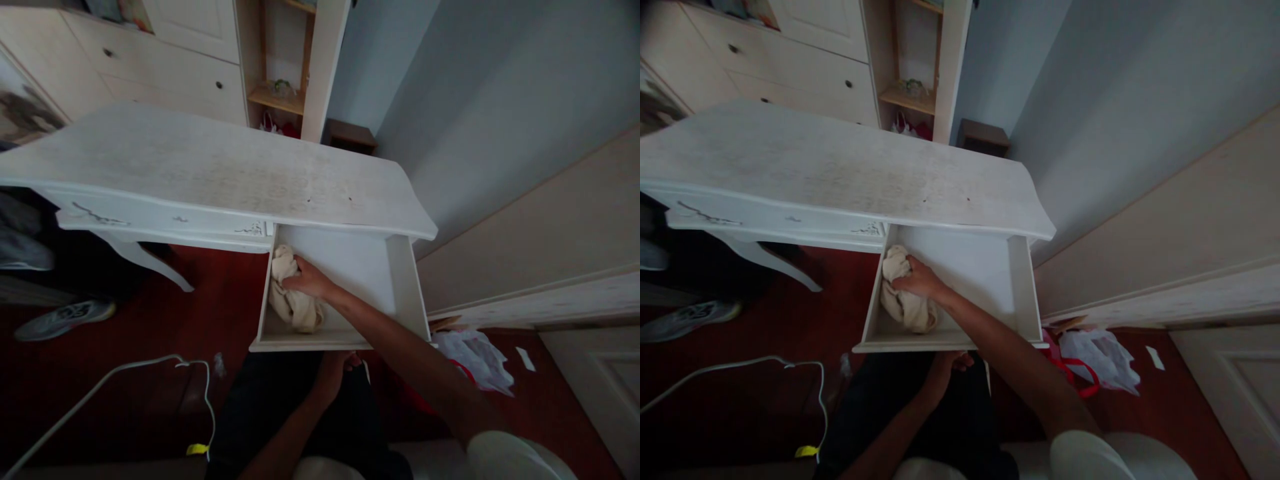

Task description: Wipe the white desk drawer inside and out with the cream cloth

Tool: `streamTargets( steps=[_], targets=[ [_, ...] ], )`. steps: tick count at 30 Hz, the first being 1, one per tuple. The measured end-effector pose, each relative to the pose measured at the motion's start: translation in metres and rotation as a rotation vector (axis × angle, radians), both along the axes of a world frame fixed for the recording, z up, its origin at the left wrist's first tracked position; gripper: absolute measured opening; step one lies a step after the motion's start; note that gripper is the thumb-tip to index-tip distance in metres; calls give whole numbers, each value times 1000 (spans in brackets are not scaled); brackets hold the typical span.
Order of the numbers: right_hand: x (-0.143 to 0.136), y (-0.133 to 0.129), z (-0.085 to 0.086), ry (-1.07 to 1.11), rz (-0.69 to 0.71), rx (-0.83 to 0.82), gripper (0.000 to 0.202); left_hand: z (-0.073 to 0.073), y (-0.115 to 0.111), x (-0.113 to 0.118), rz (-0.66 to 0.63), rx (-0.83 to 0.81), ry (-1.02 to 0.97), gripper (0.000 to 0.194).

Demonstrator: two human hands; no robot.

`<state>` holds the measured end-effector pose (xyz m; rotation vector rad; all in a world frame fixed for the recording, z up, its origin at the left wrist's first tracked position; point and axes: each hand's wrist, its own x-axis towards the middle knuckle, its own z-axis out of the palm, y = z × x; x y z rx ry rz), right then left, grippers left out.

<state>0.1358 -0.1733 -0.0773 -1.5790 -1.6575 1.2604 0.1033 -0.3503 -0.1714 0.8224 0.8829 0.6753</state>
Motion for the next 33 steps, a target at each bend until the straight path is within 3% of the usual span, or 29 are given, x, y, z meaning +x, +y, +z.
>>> streamTargets(
  steps=[6, 10, 17, 21, 27, 33],
  targets=[
    [5, -29, 26, -301, 554, -108, 57, 7, 0, 1, 46, -66, -1, 31],
    [4, -30, 35, -410, 748, -106, 51, 10, 1, 1, 66, -84, 19, 32],
    [27, -28, 28, -340, 781, -190, 51, 11, 3, -3, 43, -63, 35, 35],
    [64, -37, 31, -385, 796, -294, 54, 5, 1, -2, 39, -73, 41, 39],
    [134, -63, 39, -416, 684, -399, 58, -1, 0, -1, 53, -85, 63, 41],
    [169, -85, 51, -638, 630, -333, 44, 1, 2, -3, 51, -99, 53, 39]
  ],
)
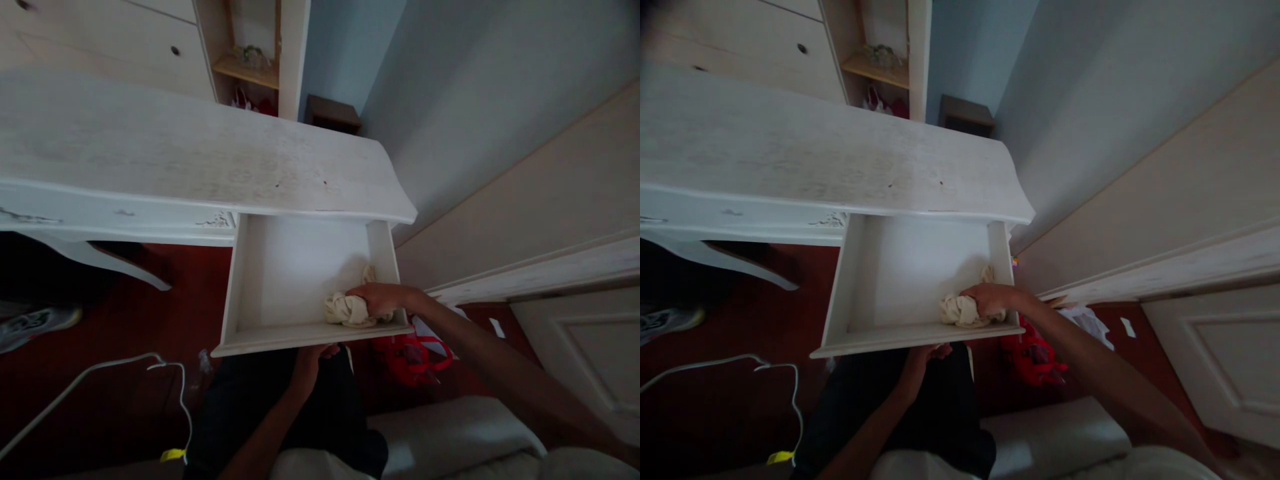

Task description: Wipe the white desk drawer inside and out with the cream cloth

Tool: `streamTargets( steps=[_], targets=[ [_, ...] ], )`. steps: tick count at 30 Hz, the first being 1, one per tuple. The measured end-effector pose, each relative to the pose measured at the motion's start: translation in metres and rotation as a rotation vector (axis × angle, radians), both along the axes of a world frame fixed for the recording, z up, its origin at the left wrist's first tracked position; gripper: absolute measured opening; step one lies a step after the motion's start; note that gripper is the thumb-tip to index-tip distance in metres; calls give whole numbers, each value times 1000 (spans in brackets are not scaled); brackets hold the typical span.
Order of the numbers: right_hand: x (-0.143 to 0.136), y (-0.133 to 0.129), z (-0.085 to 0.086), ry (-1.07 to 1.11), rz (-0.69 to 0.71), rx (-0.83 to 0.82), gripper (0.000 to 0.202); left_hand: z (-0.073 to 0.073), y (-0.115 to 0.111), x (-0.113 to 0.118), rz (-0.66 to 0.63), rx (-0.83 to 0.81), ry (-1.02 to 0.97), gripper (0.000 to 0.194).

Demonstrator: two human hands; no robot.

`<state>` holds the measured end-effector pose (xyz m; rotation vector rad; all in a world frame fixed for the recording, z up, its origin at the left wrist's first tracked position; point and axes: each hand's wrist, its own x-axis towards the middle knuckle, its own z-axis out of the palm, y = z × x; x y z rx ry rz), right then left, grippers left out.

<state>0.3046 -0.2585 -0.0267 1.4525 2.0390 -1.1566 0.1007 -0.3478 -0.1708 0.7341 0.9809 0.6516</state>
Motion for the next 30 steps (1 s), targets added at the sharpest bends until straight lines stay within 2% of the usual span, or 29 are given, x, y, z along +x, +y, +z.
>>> streamTargets(
  steps=[5, 9, 16, 20, 25, 30],
  targets=[
    [-1, -5, 5, -123, 70, 151, 31, -2, -1, -2, 42, -25, -9, 33],
    [2, 1, 9, -250, 104, 315, 33, -1, 0, -3, 38, -9, -6, 32],
    [16, 38, 9, -431, 129, 671, 39, 10, 4, -3, 37, -29, -1, 38],
    [26, 61, 2, -481, 91, 877, 43, 6, 5, -2, 20, -28, 10, 36],
    [24, 79, -3, -526, -34, 933, 43, -3, 3, 0, 24, -13, 15, 40],
    [12, 81, 2, -563, -138, 924, 41, -4, 1, -2, 28, -7, 0, 38]
  ],
)
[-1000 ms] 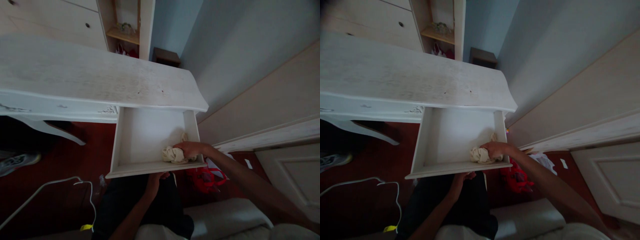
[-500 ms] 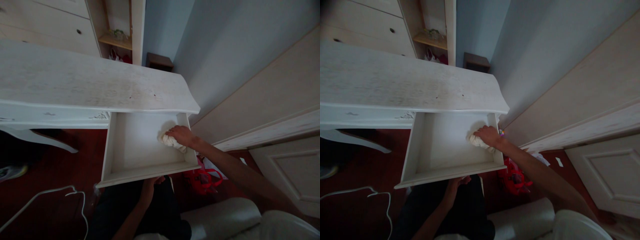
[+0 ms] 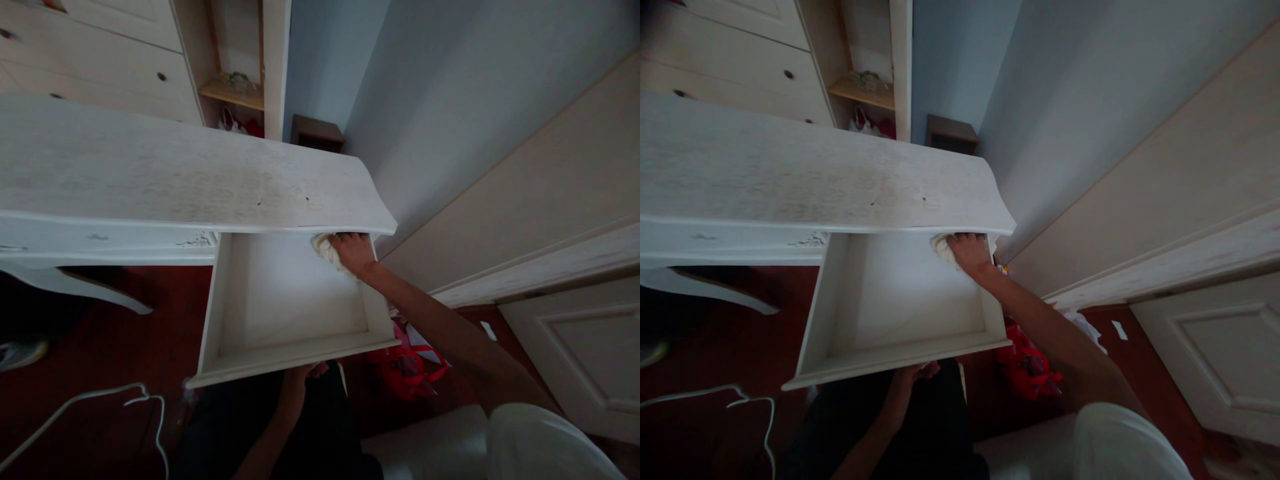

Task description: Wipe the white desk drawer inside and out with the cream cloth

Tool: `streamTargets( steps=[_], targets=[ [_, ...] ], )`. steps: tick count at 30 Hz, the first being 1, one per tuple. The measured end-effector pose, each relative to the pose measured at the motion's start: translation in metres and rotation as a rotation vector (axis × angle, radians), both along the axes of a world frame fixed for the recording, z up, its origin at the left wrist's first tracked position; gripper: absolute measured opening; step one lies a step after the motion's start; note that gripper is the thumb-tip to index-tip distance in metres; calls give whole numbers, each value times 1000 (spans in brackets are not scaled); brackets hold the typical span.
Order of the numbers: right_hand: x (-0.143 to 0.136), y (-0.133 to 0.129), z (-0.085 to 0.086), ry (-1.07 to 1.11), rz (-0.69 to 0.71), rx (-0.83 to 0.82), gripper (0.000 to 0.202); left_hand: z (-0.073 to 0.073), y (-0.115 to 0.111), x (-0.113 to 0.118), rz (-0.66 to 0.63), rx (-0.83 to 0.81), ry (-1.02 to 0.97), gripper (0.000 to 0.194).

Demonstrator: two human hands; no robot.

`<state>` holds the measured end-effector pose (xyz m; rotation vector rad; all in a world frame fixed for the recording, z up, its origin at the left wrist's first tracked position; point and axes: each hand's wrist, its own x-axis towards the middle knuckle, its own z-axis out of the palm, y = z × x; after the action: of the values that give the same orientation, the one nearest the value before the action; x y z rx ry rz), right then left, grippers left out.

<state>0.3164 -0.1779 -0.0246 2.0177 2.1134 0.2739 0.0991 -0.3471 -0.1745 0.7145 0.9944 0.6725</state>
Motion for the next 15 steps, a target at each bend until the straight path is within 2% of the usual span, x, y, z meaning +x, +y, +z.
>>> streamTargets(
  steps=[4, 9, 12, 15],
  targets=[
    [-6, -9, 4, 21, -56, -65, 40, -3, 1, -2, -21, 6, -8, 38],
    [-13, -32, 7, 33, -71, -232, 43, -8, 6, -1, -50, -34, -18, 42],
    [-14, -50, 10, 82, -60, -329, 43, -8, 7, -1, -67, -41, -21, 42],
    [-8, -69, 13, 233, 14, -502, 40, -7, 5, -1, -42, -44, -4, 42]
  ],
)
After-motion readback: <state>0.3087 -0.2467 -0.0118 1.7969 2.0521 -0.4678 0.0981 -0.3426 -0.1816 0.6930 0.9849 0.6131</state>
